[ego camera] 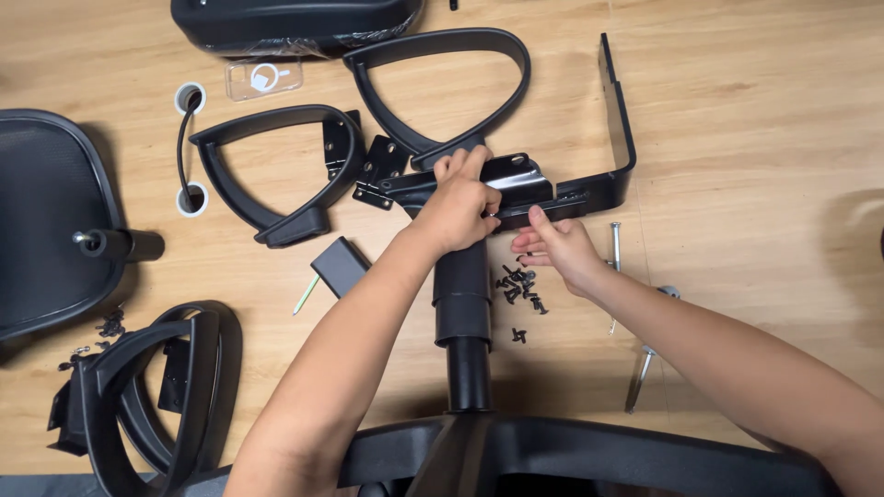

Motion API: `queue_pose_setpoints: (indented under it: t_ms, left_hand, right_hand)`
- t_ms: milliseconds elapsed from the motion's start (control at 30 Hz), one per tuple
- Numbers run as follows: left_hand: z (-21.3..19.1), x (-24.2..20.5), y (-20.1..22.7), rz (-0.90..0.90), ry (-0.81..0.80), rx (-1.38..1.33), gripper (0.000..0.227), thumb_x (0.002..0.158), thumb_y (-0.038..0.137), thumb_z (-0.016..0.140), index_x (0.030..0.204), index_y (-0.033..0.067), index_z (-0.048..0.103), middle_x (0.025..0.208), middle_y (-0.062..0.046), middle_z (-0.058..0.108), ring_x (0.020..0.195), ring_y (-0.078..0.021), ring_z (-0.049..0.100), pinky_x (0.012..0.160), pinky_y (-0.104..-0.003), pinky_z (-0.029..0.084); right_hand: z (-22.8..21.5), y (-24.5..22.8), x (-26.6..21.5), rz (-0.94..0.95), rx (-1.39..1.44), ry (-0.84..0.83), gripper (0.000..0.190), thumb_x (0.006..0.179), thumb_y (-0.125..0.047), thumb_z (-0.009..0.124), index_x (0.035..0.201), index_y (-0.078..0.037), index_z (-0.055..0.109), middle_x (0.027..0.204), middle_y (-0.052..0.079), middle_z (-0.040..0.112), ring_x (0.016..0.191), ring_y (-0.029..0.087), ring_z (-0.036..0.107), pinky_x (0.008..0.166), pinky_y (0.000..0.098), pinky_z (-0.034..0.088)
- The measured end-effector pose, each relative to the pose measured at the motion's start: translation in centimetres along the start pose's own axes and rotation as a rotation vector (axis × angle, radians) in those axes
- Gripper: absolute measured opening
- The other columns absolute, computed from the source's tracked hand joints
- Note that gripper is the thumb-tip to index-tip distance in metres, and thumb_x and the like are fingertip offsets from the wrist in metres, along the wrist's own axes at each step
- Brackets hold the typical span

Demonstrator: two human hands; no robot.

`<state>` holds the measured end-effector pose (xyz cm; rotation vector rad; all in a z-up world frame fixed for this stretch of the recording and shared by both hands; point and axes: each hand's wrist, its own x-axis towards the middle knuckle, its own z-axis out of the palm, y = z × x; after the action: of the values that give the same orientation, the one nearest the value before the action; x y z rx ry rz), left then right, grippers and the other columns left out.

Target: The person aligns a black metal seat mounting plate onto the gas lift cylinder of an office chair base, fitting the plate brackets together and pressing parts into place. They pick up screws from the table, position them in the plate holes, and use a screwdriver to drive screws into the mechanism.

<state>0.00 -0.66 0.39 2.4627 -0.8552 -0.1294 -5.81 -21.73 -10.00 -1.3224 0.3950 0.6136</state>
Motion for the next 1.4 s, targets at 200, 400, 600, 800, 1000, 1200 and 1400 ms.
queue_pose_setpoints:
  t_ms: [200, 400, 600, 800, 1000, 1200, 1400]
  left_hand:
    - [0.3, 0.3, 1.0, 0.007, 0.0, 0.026, 0.019, 0.055, 0.015, 0.088, 0.065, 0.0124, 0.072, 0.132, -0.019, 0.051, 0.121, -0.0374, 0.045, 0.102, -0.048, 0.032]
    - [0.4, 0.4, 2.4, 0.001, 0.053, 0.142, 0.022, 0.056, 0.018, 0.086, 0.072, 0.0105, 0.073, 0.13, -0.024, 0.05, 0.122, -0.0421, 0.043, 0.108, -0.053, 0.029]
    - [0.2, 0.5, 2.9, -0.04, -0.002, 0.181, 0.05, 0.049, 0.023, 0.09, 0.094, 0.0069, 0.075, 0.13, -0.029, 0.046, 0.121, -0.0474, 0.041, 0.109, -0.061, 0.024]
    - [0.1, 0.5, 2.9, -0.034, -0.098, 0.272, 0.054, 0.052, 0.016, 0.087, 0.105, 0.0087, 0.074, 0.136, -0.03, 0.042, 0.124, -0.0477, 0.04, 0.112, -0.06, 0.026]
    - [0.7, 0.8, 4.0, -0.022, -0.08, 0.308, 0.05, 0.055, 0.016, 0.086, 0.103, 0.0079, 0.072, 0.135, -0.03, 0.043, 0.125, -0.0488, 0.041, 0.112, -0.061, 0.027]
    - [3.1, 0.8, 3.7, -0.017, -0.003, 0.472, 0.045, 0.064, 0.016, 0.084, 0.107, 0.01, 0.072, 0.132, -0.027, 0.047, 0.124, -0.0484, 0.044, 0.113, -0.064, 0.028]
    - [1.6, 1.7, 5.7, -0.073, -0.07, 0.46, 0.051, 0.054, 0.021, 0.083, 0.102, 0.0064, 0.072, 0.13, -0.03, 0.047, 0.119, -0.0483, 0.045, 0.107, -0.064, 0.03]
  right_hand:
    - [-0.1, 0.7, -0.1, -0.016, -0.086, 0.063, 0.075, 0.093, -0.063, 0.057, 0.103, 0.01, 0.069, 0.095, 0.016, 0.076, 0.092, 0.024, 0.077, 0.079, 0.037, 0.064]
    - [0.2, 0.0, -0.6, -0.005, 0.092, -0.032, 0.074, 0.093, -0.06, 0.057, 0.106, 0.012, 0.064, 0.104, 0.022, 0.072, 0.098, 0.029, 0.076, 0.086, 0.0403, 0.064]
    - [1.7, 0.0, -0.3, 0.105, 0.344, -0.026, 0.085, 0.096, -0.062, 0.045, 0.136, 0.012, 0.042, 0.133, 0.031, 0.06, 0.129, 0.04, 0.061, 0.112, 0.053, 0.047]
    - [2.6, -1.5, -1.4, 0.099, 0.398, -0.017, 0.079, 0.098, -0.056, 0.042, 0.14, 0.012, 0.041, 0.136, 0.034, 0.059, 0.131, 0.042, 0.059, 0.111, 0.0562, 0.046]
    - [1.2, -1.3, -1.4, 0.083, 0.357, 0.036, 0.075, 0.101, -0.05, 0.05, 0.135, 0.016, 0.047, 0.126, 0.033, 0.068, 0.13, 0.04, 0.063, 0.111, 0.049, 0.049]
    - [0.2, -0.8, -1.2, 0.139, 0.398, -0.062, 0.078, 0.097, -0.056, 0.045, 0.14, 0.009, 0.047, 0.136, 0.029, 0.064, 0.136, 0.036, 0.056, 0.115, 0.0481, 0.039]
    - [-0.4, 1.0, 0.1, 0.176, 0.508, -0.054, 0.045, 0.096, -0.028, 0.052, 0.129, 0.003, 0.053, 0.136, 0.026, 0.062, 0.136, 0.035, 0.055, 0.118, 0.0473, 0.04]
